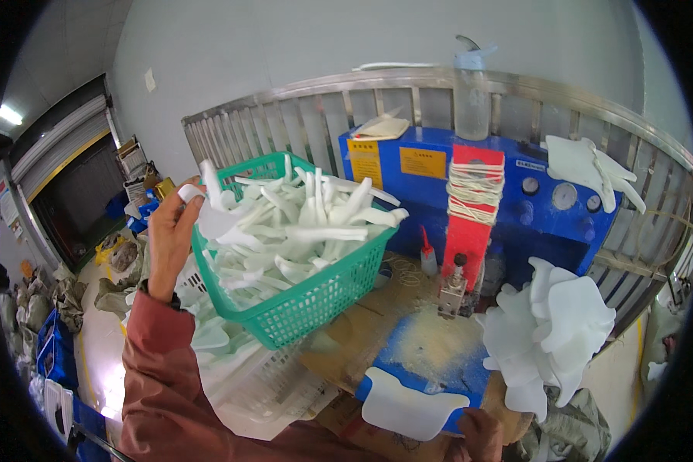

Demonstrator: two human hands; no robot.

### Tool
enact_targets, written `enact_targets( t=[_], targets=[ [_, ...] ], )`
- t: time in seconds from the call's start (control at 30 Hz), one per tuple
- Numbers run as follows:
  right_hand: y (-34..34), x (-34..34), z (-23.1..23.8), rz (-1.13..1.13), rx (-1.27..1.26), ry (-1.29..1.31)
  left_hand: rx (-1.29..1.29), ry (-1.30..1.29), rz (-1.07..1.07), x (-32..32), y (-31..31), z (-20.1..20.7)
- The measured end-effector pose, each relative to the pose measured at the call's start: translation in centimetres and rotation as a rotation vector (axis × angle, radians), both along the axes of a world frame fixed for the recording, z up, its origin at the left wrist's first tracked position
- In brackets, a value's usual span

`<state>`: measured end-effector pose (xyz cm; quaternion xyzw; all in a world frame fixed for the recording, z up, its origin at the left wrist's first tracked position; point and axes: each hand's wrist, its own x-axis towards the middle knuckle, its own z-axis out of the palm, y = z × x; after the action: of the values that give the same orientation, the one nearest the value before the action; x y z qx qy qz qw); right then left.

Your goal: The person repeatedly picks white foam pieces from a green basket, places them under a press-like machine, and trims their edges. Trimmed pieces are set aside on the work surface. The person also retrieves additional foam pieces from a large sack and continues the trimming cycle.

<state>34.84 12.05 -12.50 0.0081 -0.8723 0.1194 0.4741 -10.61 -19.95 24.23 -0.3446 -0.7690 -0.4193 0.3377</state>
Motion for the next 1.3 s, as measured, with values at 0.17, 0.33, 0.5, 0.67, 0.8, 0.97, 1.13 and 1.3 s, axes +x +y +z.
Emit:
enact_targets(
  t=[0.17,0.33,0.5,0.67,0.8,0.97,1.13,1.3],
  targets=[
    [-3.7,-2.2,9.9,-0.026,-1.025,-0.458,0.016,0.157,-0.031,4.6,-1.2,1.1],
    [-4.8,-6.1,16.0,0.111,-0.385,-0.226,0.449,-0.245,-0.455,5.6,-0.6,0.8],
    [-9.2,-7.1,21.7,-0.066,-0.106,0.11,0.524,-0.655,-0.817,10.7,3.0,-5.5],
    [-11.5,-8.5,20.3,-0.034,-0.029,-0.365,0.508,-1.29,-0.952,17.4,7.3,-16.2],
    [-10.8,-7.8,14.5,-0.039,-0.075,-0.42,0.496,-1.641,-0.842,20.3,8.0,-23.3],
    [-11.8,-6.0,9.7,-0.007,-0.296,-0.526,0.553,-1.921,-0.784,20.3,7.4,-28.9],
    [-11.0,-6.3,7.9,-0.023,-0.322,-0.592,0.595,-2.074,-0.75,19.5,7.8,-30.7],
    [-8.4,-6.5,8.1,0.037,-0.292,-0.721,0.26,-1.796,-0.671,17.8,8.1,-31.5]
  ],
)
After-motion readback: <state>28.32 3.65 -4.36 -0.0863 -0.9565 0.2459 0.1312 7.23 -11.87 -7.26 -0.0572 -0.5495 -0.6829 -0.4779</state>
